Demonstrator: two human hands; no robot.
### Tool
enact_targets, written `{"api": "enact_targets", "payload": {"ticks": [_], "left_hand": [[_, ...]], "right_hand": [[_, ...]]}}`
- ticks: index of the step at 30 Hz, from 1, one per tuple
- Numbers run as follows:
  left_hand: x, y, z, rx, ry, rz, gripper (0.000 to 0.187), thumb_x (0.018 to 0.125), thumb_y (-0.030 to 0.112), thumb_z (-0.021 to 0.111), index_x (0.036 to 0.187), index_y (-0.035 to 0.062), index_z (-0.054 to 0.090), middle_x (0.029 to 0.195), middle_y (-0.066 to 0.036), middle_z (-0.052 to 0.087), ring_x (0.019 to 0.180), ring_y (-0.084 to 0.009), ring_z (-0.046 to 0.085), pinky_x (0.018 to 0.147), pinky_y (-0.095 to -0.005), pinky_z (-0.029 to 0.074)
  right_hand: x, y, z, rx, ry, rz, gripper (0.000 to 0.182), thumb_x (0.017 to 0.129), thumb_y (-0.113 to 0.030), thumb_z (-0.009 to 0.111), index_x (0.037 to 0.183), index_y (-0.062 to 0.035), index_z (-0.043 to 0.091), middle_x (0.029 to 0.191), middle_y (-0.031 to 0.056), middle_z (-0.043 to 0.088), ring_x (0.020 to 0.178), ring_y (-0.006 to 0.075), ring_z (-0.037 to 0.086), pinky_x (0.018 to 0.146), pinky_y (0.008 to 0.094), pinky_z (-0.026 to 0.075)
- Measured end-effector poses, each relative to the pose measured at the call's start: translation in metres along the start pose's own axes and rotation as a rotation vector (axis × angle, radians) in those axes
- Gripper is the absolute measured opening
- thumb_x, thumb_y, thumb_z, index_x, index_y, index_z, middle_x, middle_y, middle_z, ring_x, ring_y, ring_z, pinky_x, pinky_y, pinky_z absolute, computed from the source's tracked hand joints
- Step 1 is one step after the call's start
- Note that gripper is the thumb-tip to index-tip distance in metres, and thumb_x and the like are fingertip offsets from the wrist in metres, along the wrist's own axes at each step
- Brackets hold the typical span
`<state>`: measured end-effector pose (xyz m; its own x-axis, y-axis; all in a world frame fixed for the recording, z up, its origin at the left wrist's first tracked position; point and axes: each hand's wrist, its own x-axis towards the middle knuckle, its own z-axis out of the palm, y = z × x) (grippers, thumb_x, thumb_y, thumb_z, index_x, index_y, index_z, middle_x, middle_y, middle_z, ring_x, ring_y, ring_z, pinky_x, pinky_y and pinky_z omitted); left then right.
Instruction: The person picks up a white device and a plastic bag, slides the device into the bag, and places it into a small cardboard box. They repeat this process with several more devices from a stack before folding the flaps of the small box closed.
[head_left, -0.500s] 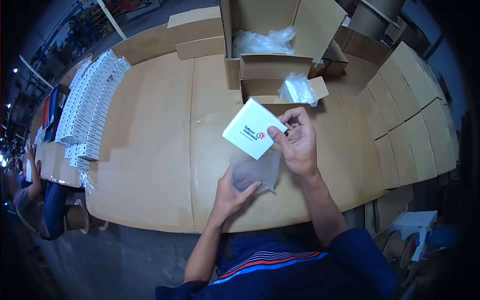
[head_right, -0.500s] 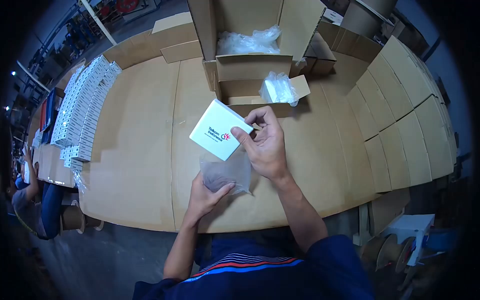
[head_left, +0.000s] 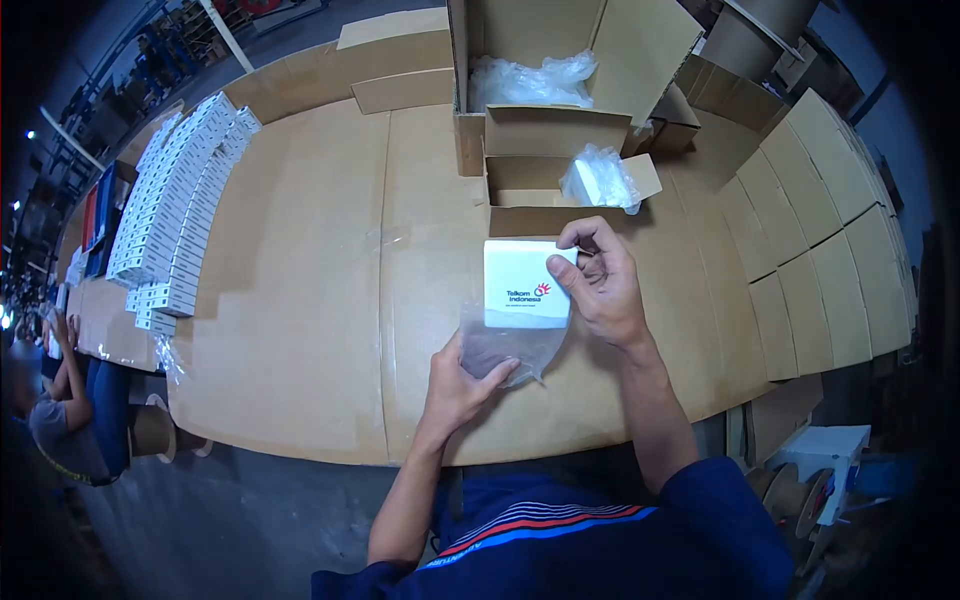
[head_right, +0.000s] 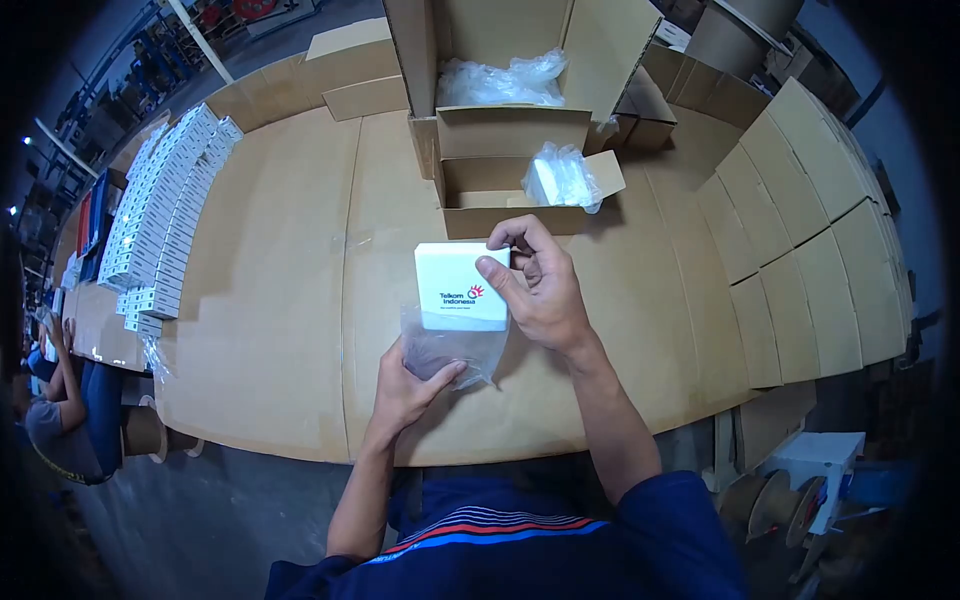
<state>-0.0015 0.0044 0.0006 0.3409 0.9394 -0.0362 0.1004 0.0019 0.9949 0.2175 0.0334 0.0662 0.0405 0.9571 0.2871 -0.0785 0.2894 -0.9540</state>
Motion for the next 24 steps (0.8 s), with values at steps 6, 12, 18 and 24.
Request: {"api": "enact_targets", "payload": {"ticks": [6,12,18,24], "left_hand": [[0.003,-0.003,0.002,-0.085,-0.013,0.021,0.054,0.087,0.007,0.083,0.132,-0.0067,0.059,0.115,-0.015,0.074,0.104,-0.0193,0.071,0.093,-0.0332,0.057],[-0.001,-0.032,0.009,-0.710,0.048,-0.106,0.044,0.109,0.028,0.058,0.140,-0.0041,0.055,0.124,-0.010,0.069,0.110,-0.0140,0.065,0.096,-0.0302,0.053],[0.004,-0.041,0.015,-0.644,0.177,-0.064,0.047,0.113,0.034,0.046,0.140,-0.0041,0.055,0.123,-0.009,0.068,0.110,-0.0140,0.064,0.096,-0.0306,0.052],[0.012,-0.037,0.010,-0.376,0.188,0.055,0.052,0.114,0.036,0.042,0.141,-0.0062,0.055,0.125,-0.011,0.067,0.116,-0.0169,0.061,0.103,-0.0335,0.048]], "right_hand": [[0.006,0.004,0.006,-0.300,0.009,-0.059,0.017,0.097,-0.014,0.075,0.100,-0.0018,0.063,0.090,0.0026,0.065,0.087,0.0096,0.062,0.083,0.0282,0.052],[0.006,0.022,0.002,-0.214,-0.074,0.168,0.025,0.099,-0.014,0.072,0.116,0.0004,0.060,0.097,0.0055,0.069,0.097,0.0113,0.066,0.090,0.0281,0.053],[-0.044,0.052,-0.002,0.251,0.096,0.321,0.039,0.097,-0.011,0.075,0.128,0.0001,0.055,0.118,0.0131,0.066,0.107,0.0136,0.063,0.095,0.0283,0.053],[-0.064,0.059,0.017,0.226,0.230,0.310,0.019,0.096,-0.004,0.076,0.111,0.0031,0.066,0.100,0.0059,0.071,0.095,0.0085,0.066,0.086,0.0227,0.054]]}}
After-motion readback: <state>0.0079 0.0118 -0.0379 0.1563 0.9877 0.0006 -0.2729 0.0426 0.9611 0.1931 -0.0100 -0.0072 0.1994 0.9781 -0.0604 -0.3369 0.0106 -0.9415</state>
